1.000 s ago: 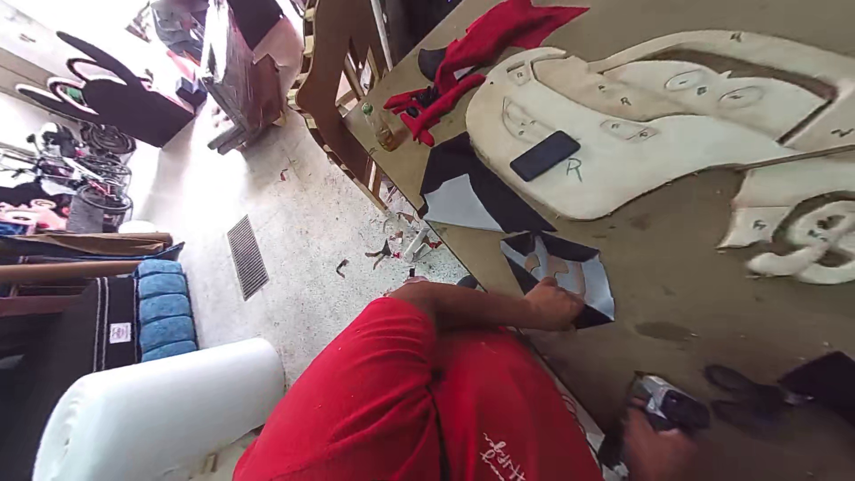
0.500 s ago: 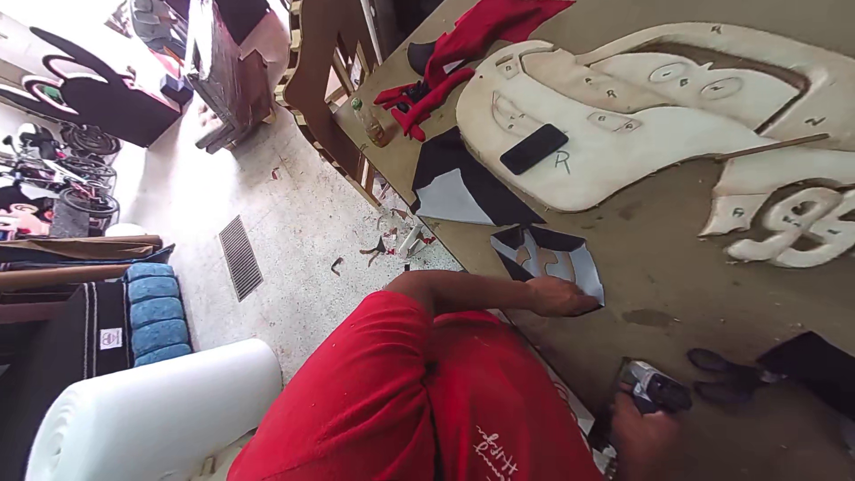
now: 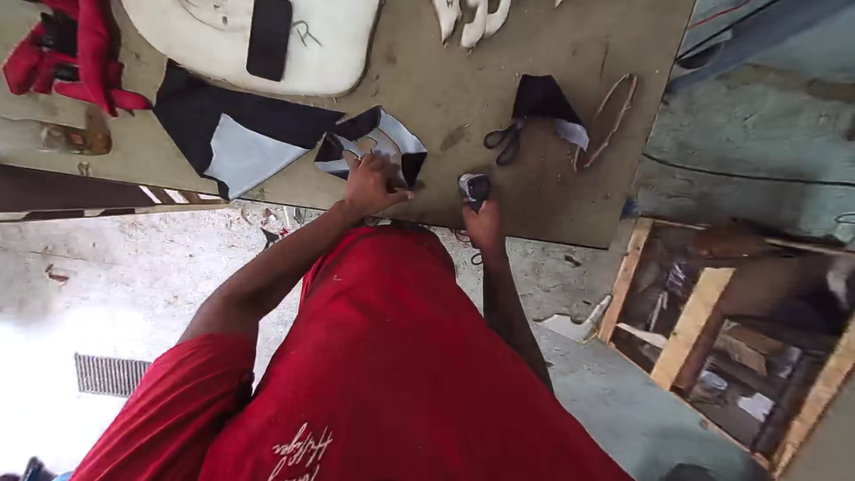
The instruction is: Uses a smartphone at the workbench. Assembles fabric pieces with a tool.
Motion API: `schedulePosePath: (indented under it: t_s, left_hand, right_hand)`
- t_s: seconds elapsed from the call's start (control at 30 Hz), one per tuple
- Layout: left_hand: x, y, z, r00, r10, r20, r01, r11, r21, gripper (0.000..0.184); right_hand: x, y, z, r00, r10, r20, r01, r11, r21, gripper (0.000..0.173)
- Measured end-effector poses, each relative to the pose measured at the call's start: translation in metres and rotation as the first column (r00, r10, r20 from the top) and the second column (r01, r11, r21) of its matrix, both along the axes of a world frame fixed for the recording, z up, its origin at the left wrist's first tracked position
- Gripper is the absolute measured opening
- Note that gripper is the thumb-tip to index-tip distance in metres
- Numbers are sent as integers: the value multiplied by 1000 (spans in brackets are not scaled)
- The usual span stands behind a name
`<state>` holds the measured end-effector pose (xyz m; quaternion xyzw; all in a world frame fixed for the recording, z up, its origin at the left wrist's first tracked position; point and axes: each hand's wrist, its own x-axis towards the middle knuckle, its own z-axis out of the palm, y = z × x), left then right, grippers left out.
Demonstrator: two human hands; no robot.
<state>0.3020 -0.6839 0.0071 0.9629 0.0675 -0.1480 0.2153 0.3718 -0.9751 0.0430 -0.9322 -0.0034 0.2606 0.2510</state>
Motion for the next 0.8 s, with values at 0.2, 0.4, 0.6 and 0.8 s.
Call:
schedulePosePath:
  t_s: [0.2,0.4,0.6,0.8]
  left_hand:
    - [23,-12,-29,950,-191,248,197,980,1,62]
    - [38,32,-71,885,-231,404,317,935,-161,38]
    - [37,33,-79,861,-156,483,293,930,-222,38]
    - [39,33,-82,839,-180,514,308,935,-175,38]
  right_hand:
    - [0,-1,-1,1000,-6,-5,6,997,-71,46]
    - [0,-2,-4,1000,0,9,1,999,-43,38]
    - [0,-1,-6,1000,-8,-20,7,999,-47,30]
    - [0,0,-8,998,-10,-56,7,999,-43,27]
